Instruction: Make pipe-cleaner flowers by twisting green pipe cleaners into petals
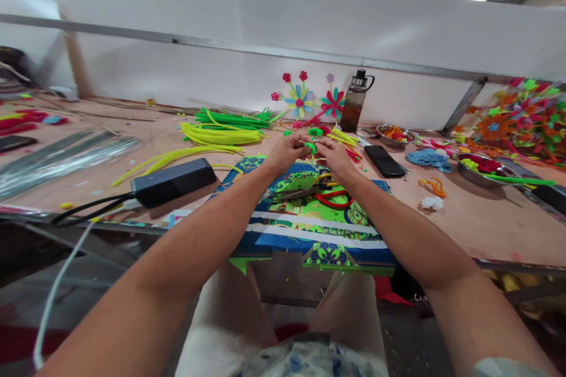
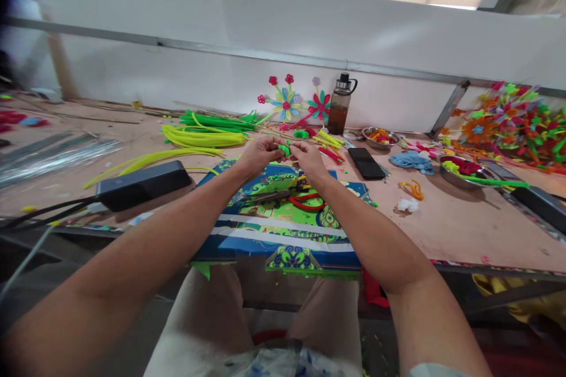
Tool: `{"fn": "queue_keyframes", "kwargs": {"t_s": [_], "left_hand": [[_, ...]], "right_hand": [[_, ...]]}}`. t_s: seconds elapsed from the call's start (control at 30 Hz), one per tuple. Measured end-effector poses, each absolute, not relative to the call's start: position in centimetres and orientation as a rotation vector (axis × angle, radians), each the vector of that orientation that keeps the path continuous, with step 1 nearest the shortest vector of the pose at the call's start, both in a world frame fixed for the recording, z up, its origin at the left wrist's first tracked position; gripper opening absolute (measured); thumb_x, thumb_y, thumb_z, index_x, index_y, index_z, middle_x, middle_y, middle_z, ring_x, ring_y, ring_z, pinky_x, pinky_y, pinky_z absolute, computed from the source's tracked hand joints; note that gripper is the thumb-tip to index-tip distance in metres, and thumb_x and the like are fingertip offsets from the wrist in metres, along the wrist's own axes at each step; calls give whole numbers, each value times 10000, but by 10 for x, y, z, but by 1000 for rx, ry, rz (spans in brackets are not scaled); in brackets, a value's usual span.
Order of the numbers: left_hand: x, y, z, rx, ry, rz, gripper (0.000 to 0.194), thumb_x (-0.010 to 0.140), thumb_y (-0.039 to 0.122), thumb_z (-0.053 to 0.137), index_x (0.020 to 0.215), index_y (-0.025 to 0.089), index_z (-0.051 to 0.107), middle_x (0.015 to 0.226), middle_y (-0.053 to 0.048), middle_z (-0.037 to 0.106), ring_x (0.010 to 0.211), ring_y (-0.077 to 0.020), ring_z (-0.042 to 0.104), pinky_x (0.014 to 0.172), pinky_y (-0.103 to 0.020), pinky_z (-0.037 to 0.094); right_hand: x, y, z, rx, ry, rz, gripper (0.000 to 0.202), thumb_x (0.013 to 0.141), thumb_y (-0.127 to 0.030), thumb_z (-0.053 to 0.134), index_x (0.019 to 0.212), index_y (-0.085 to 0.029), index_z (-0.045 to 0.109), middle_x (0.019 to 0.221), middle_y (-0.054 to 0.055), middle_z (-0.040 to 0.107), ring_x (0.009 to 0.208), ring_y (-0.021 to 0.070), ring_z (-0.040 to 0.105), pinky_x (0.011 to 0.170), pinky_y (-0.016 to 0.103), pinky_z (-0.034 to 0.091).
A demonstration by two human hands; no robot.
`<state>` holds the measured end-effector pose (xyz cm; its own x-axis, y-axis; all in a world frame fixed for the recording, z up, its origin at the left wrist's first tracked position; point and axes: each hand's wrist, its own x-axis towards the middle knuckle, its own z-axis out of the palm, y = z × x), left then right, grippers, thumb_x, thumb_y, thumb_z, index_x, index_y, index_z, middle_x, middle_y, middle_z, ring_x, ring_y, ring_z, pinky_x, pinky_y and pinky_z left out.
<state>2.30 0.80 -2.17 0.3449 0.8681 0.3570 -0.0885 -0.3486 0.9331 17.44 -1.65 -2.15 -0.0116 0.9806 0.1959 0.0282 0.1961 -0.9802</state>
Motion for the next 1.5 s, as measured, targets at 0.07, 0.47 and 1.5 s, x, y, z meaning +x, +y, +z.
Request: {"fn": "queue_keyframes", "kwargs": {"t_s": [0.07,0.47,1.5], "left_hand": [[23,7,-21,1594,719,1179,277,635,290,783,823,171,618,607,21,620,570,-104,570,593,-233,442],[19,9,-18,1627,715,1137,270,619,302,779,805,168,636,608,15,624,566,-102,565,583,-232,460],[26,5,-23,1139,630,1109,267,590,215,840,736,158,623,603,35,581,538,-62,543,551,-182,451]], "right_hand": [[175,-18,-20,-1038,-1308,1123,182,750,-346,653,861,-205,618,785,-21,622,674,80,559,612,202,443],[181,-17,-17,-921,-1367,1242,290,643,-377,727,775,-189,550,709,-50,529,608,66,490,617,225,453],[183,-10,-23,-975,-1317,1110,278,703,-398,665,853,-207,529,757,-48,551,644,79,534,618,226,457]]}}
